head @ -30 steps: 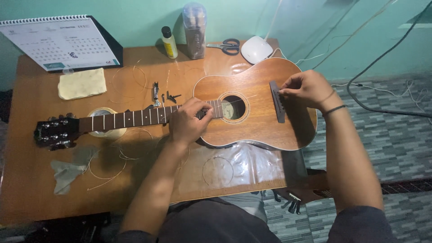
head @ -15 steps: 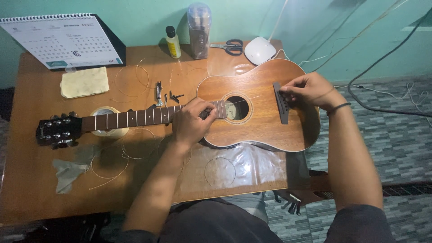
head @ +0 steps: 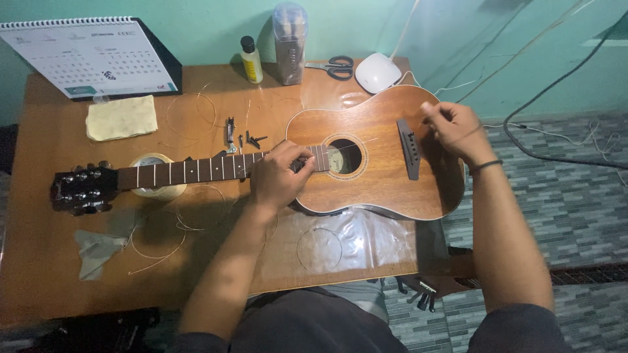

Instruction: Unwrapping and preparing new strings for an acoustic guitar, including threading them through tuning pegs.

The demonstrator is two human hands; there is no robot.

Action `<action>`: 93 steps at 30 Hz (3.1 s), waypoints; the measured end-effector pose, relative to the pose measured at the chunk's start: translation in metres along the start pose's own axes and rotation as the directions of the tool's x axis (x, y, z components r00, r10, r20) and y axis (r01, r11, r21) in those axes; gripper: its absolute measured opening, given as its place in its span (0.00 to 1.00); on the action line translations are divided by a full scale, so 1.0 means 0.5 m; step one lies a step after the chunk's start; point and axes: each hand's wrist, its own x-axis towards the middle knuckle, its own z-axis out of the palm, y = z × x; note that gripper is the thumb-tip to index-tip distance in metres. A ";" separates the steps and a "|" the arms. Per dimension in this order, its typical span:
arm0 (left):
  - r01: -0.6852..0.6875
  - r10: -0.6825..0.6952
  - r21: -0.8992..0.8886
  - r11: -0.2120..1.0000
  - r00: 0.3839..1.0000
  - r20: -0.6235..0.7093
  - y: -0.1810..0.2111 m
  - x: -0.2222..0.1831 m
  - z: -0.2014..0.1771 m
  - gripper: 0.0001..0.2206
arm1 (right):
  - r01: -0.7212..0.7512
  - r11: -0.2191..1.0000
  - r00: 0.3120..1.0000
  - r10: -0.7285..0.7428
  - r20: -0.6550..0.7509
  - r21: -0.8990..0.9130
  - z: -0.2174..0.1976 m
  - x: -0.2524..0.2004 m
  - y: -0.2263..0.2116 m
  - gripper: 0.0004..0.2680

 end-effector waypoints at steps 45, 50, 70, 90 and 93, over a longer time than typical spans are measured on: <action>0.024 -0.023 0.069 0.997 1.000 -0.018 -0.084 -0.002 0.107 0.06 | 0.927 0.355 0.236 -0.314 0.920 -0.116 0.483 -0.462 -0.893 0.05; -0.006 0.007 0.023 1.000 1.000 -0.029 -0.118 0.003 0.165 0.04 | 0.973 0.167 0.207 -0.342 0.916 -0.158 0.868 -0.262 -0.731 0.07; -0.095 0.095 0.099 0.991 0.995 0.009 -0.081 -0.015 0.054 0.05 | 0.863 0.487 0.453 -0.636 0.625 -0.131 0.589 -0.195 -0.758 0.14; 0.010 -0.011 0.075 0.997 1.000 0.011 -0.031 0.000 0.014 0.03 | 0.258 0.964 0.937 -0.232 -0.262 0.066 0.041 -0.072 0.021 0.07; 0.010 -0.010 0.061 0.998 1.000 0.000 -0.021 0.000 0.013 0.03 | 0.241 0.970 0.957 -0.234 -0.171 0.020 0.048 -0.047 0.021 0.07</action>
